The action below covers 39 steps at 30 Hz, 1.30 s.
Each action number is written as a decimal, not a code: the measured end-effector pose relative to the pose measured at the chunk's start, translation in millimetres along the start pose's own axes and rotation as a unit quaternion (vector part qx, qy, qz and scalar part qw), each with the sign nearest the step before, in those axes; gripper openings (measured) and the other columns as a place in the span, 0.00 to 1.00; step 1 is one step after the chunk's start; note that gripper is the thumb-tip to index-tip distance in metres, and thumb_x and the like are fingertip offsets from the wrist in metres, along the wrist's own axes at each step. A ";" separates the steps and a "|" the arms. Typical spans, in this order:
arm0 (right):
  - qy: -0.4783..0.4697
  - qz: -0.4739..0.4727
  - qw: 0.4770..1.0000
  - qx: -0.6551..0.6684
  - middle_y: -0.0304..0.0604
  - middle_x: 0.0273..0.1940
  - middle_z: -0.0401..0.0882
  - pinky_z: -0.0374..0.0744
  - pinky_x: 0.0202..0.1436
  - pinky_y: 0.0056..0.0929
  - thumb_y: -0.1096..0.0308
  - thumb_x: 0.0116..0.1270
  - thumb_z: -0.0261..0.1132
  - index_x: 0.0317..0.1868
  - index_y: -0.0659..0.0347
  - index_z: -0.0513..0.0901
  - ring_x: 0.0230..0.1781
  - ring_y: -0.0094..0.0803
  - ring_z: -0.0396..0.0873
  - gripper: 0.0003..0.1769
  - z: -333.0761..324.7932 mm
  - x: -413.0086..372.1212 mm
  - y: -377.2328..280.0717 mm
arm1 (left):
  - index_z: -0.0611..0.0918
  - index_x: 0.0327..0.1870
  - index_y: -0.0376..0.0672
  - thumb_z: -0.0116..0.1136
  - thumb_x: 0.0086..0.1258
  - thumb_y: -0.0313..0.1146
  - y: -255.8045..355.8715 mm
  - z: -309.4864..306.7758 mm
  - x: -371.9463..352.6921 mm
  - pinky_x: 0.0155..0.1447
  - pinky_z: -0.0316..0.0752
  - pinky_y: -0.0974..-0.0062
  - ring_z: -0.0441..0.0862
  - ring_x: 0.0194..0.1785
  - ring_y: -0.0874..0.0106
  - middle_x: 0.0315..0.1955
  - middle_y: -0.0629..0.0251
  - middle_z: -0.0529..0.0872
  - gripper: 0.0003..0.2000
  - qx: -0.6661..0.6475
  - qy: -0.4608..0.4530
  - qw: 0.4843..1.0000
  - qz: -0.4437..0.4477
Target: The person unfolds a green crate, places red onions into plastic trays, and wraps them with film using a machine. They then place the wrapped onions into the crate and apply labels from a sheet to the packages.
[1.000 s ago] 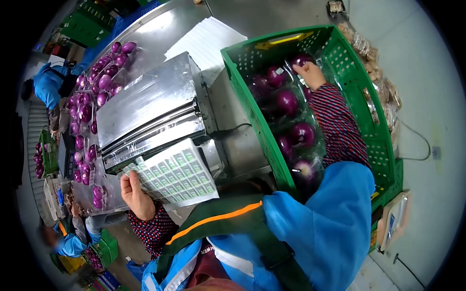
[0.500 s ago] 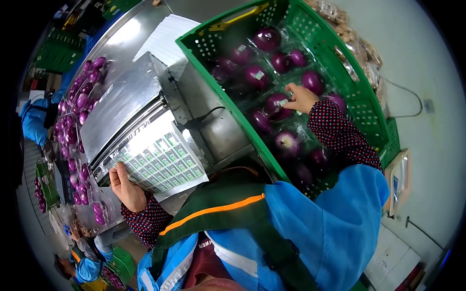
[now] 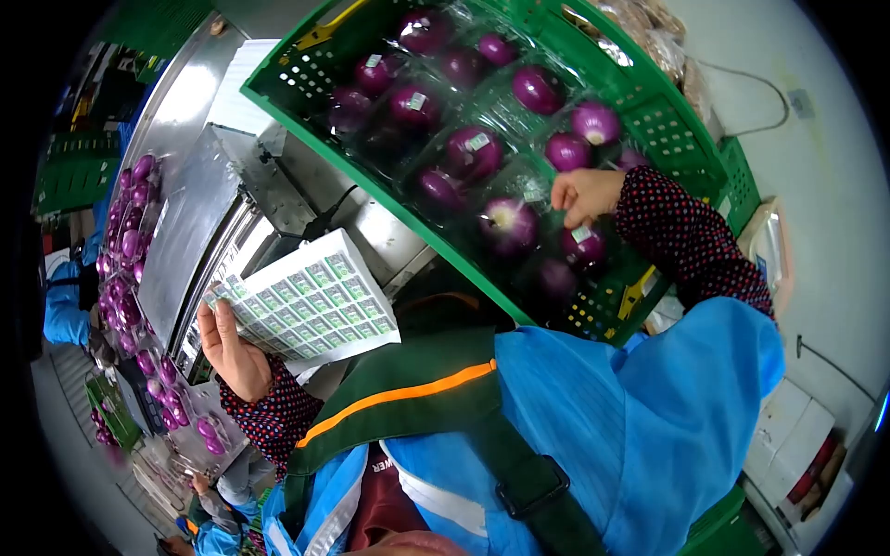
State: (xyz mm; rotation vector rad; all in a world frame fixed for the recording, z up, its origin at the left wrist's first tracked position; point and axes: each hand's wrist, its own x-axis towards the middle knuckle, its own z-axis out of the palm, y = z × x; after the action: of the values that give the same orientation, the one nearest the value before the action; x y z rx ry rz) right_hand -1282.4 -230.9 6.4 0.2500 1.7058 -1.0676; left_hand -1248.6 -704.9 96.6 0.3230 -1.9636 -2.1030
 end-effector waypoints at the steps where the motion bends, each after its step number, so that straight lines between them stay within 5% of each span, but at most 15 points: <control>1: 0.005 -0.016 1.000 -0.025 0.38 0.30 0.70 0.73 0.26 0.23 0.75 0.38 0.70 0.36 0.65 0.71 0.27 0.24 0.72 0.22 4.5 2.0 17.5 | 0.74 0.47 0.34 0.50 0.66 0.27 2.6 6.9 1.0 0.48 0.67 0.84 0.75 0.41 0.79 0.40 0.65 0.78 0.10 0.003 -0.029 1.000 -0.004; 7: 0.129 -0.106 0.930 -0.328 0.48 0.39 0.71 0.69 0.47 0.34 0.65 0.42 0.70 0.40 0.62 0.73 0.43 0.39 0.70 0.23 33.0 -39.5 -0.1 | 0.74 0.47 0.32 0.48 0.65 0.25 16.4 43.9 4.8 0.50 0.67 0.82 0.75 0.42 0.77 0.40 0.63 0.79 0.11 0.002 -0.182 0.981 -0.063; 10: 0.289 -0.320 0.876 -0.215 0.45 0.44 0.72 0.68 0.53 0.31 0.69 0.54 0.62 0.44 0.63 0.73 0.49 0.36 0.70 0.16 43.8 -57.1 -86.4 | 0.74 0.47 0.32 0.49 0.64 0.24 32.0 62.0 9.9 0.48 0.67 0.83 0.74 0.43 0.80 0.39 0.65 0.79 0.11 0.070 -0.272 0.957 -0.068; 12: 0.164 -0.397 0.903 0.003 0.42 0.42 0.76 0.73 0.48 0.22 0.72 0.61 0.56 0.47 0.66 0.73 0.43 0.23 0.75 0.13 60.1 -69.1 -147.0 | 0.74 0.47 0.32 0.51 0.64 0.25 39.1 69.6 12.1 0.46 0.67 0.84 0.73 0.41 0.82 0.38 0.67 0.79 0.12 0.072 -0.295 0.950 -0.069; 14: 0.086 -0.425 0.900 -0.053 0.41 0.35 0.78 0.73 0.43 0.18 0.70 0.62 0.57 0.45 0.68 0.74 0.38 0.22 0.76 0.13 68.2 -82.7 -180.4 | 0.74 0.47 0.33 0.51 0.65 0.26 46.3 71.3 12.9 0.45 0.68 0.85 0.74 0.39 0.82 0.37 0.68 0.79 0.12 0.099 -0.296 0.949 -0.051; 16: 0.037 -0.368 0.926 -0.069 0.42 0.31 0.78 0.75 0.39 0.18 0.68 0.62 0.57 0.41 0.68 0.75 0.33 0.22 0.77 0.11 58.6 -83.4 -174.1 | 0.74 0.47 0.32 0.50 0.65 0.25 52.0 65.9 12.5 0.46 0.68 0.84 0.74 0.41 0.81 0.38 0.65 0.79 0.11 0.105 -0.284 0.952 -0.032; 19: -0.116 -0.007 0.985 0.127 0.48 0.33 0.78 0.79 0.37 0.30 0.59 0.67 0.50 0.31 0.68 0.74 0.35 0.33 0.79 0.18 30.1 -42.2 -87.6 | 0.75 0.46 0.32 0.50 0.65 0.25 35.8 46.6 13.1 0.48 0.67 0.83 0.75 0.42 0.79 0.39 0.64 0.80 0.11 0.052 -0.229 0.971 -0.048; 21: -0.080 0.163 0.972 0.149 0.49 0.31 0.78 0.79 0.37 0.33 0.53 0.68 0.46 0.30 0.66 0.74 0.35 0.36 0.79 0.23 23.0 -15.4 10.9 | 0.75 0.46 0.33 0.50 0.65 0.25 24.5 37.0 13.8 0.49 0.67 0.83 0.75 0.42 0.79 0.39 0.64 0.80 0.10 0.041 -0.226 0.972 -0.060; 23: 0.114 0.241 0.964 -0.011 0.48 0.29 0.78 0.78 0.32 0.33 0.53 0.67 0.47 0.29 0.66 0.75 0.33 0.36 0.79 0.23 0.3 -15.8 48.7 | 0.75 0.46 0.33 0.50 0.65 0.25 20.2 37.8 14.3 0.50 0.67 0.82 0.75 0.42 0.79 0.39 0.64 0.80 0.10 0.028 -0.242 0.966 -0.083; 25: 0.339 0.028 0.833 -0.437 0.47 0.26 0.79 0.77 0.29 0.34 0.54 0.65 0.51 0.32 0.66 0.76 0.32 0.37 0.79 0.20 -4.4 -36.5 41.5 | 0.75 0.45 0.33 0.50 0.65 0.25 24.3 49.2 15.1 0.48 0.67 0.83 0.75 0.41 0.79 0.38 0.65 0.80 0.10 0.029 -0.267 0.959 -0.090; 26: 0.370 -0.108 0.830 -0.404 0.43 0.23 0.77 0.75 0.29 0.27 0.58 0.65 0.52 0.33 0.65 0.76 0.28 0.28 0.78 0.17 1.0 -47.7 12.9 | 0.75 0.45 0.33 0.50 0.65 0.25 26.2 54.6 15.9 0.47 0.68 0.84 0.75 0.41 0.80 0.38 0.65 0.80 0.10 0.052 -0.286 0.953 -0.088; 27: 0.288 -0.106 0.941 -0.139 0.39 0.22 0.75 0.73 0.30 0.21 0.61 0.65 0.53 0.35 0.65 0.76 0.25 0.22 0.75 0.14 22.2 -66.4 -48.9 | 0.75 0.45 0.33 0.50 0.65 0.25 29.6 59.9 18.1 0.46 0.68 0.84 0.75 0.40 0.80 0.37 0.65 0.80 0.10 0.079 -0.301 0.947 -0.082; 28: 0.240 -0.205 0.949 -0.021 0.36 0.25 0.76 0.73 0.33 0.18 0.65 0.64 0.55 0.39 0.65 0.76 0.27 0.18 0.74 0.12 41.6 -72.4 -87.0 | 0.75 0.45 0.33 0.51 0.65 0.25 28.1 65.1 20.6 0.45 0.68 0.84 0.75 0.40 0.81 0.37 0.66 0.80 0.10 0.073 -0.309 0.945 -0.085; 31: 0.131 -0.478 0.868 -0.024 0.46 0.46 0.73 0.72 0.47 0.24 0.69 0.60 0.60 0.53 0.66 0.69 0.45 0.27 0.75 0.21 97.3 -66.7 -176.1 | 0.75 0.45 0.33 0.51 0.64 0.26 22.1 76.0 25.6 0.44 0.69 0.85 0.74 0.39 0.83 0.35 0.67 0.81 0.10 0.092 -0.333 0.937 -0.052; 39: 0.182 -0.573 0.786 -0.146 0.44 0.29 0.76 0.74 0.33 0.25 0.72 0.51 0.64 0.32 0.63 0.80 0.29 0.33 0.77 0.06 128.4 -15.6 -244.0 | 0.78 0.39 0.34 0.55 0.62 0.30 27.1 64.0 30.2 0.35 0.71 0.81 0.76 0.30 0.81 0.25 0.60 0.82 0.09 0.202 -0.271 0.941 0.021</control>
State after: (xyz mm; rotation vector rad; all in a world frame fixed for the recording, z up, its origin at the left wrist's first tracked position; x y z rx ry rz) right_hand -1342.7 -463.2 143.0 -0.9864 2.3912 -1.6214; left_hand -1297.1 -656.1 128.2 -0.2655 -2.6870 -1.8777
